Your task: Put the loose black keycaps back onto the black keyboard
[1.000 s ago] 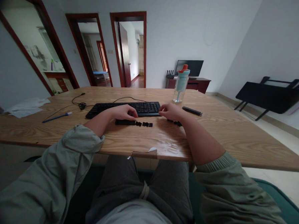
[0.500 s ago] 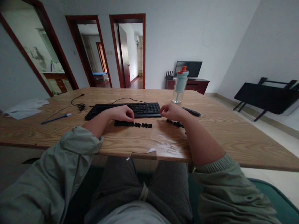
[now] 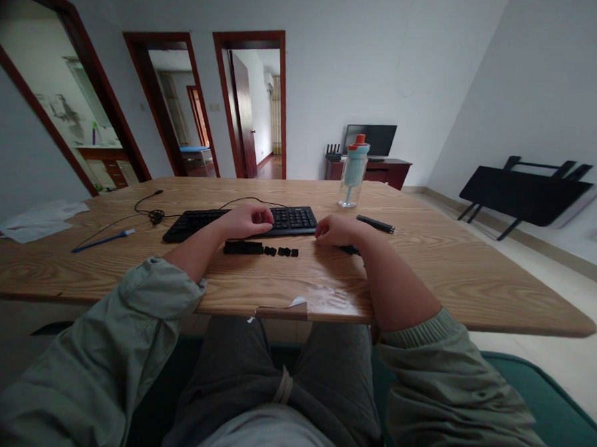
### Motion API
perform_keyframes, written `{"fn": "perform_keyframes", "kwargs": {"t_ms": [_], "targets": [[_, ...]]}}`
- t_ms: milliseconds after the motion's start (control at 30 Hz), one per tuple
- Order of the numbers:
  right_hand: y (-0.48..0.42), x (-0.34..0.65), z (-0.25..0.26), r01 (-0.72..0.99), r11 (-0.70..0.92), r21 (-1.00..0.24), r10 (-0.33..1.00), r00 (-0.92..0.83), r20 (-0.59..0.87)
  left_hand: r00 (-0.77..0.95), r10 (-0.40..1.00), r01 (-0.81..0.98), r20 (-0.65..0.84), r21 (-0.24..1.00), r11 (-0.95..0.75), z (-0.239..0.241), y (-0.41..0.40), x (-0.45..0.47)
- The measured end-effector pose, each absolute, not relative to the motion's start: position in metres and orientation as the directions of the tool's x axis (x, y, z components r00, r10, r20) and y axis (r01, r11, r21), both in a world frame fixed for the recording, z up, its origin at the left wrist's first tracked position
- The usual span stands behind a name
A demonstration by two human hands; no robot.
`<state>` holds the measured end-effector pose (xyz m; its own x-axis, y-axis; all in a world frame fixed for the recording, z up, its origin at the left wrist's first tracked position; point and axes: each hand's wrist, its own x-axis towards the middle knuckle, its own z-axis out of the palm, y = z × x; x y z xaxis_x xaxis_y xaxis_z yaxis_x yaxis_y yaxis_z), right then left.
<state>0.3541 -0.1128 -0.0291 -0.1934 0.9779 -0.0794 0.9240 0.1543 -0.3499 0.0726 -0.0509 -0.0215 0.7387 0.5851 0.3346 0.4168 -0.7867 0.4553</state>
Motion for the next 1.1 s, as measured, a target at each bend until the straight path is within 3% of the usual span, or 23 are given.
{"fn": "perform_keyframes", "kwargs": {"t_ms": [100,200,433,700,800,900,1000,1100], "targets": [[-0.116,0.335,-0.026,0.758,0.286,-0.586,0.95,-0.305,0.069,0.747,0.53,0.361,0.402,0.425,-0.83,-0.022,-0.059,0.084],[-0.119,0.32,-0.025,0.568,0.35,-0.745,0.928,-0.321,0.191,0.763,0.477,0.294,0.435,0.424,-0.857,-0.023,-0.068,0.094],[-0.115,0.311,-0.036,0.261,0.314,-0.913,0.928,-0.288,0.237,0.737,0.44,0.256,0.513,0.391,-0.884,-0.027,-0.07,0.099],[-0.117,0.307,-0.038,0.321,0.354,-0.879,0.916,-0.31,0.256,0.753,0.45,0.255,0.48,0.417,-0.872,-0.026,-0.074,0.098],[-0.114,0.31,-0.039,0.411,0.389,-0.825,0.909,-0.316,0.272,0.732,0.486,0.269,0.477,0.454,-0.85,-0.025,-0.07,0.095],[-0.107,0.318,-0.045,0.602,0.401,-0.691,0.916,-0.257,0.308,0.677,0.564,0.311,0.473,0.511,-0.801,-0.026,-0.059,0.086],[-0.103,0.329,-0.049,0.774,0.332,-0.539,0.932,-0.18,0.316,0.699,0.604,0.343,0.382,0.562,-0.753,-0.026,-0.047,0.074],[-0.104,0.334,-0.049,0.819,0.284,-0.499,0.944,-0.146,0.296,0.775,0.599,0.428,0.202,0.529,-0.733,-0.026,-0.041,0.066]]}}
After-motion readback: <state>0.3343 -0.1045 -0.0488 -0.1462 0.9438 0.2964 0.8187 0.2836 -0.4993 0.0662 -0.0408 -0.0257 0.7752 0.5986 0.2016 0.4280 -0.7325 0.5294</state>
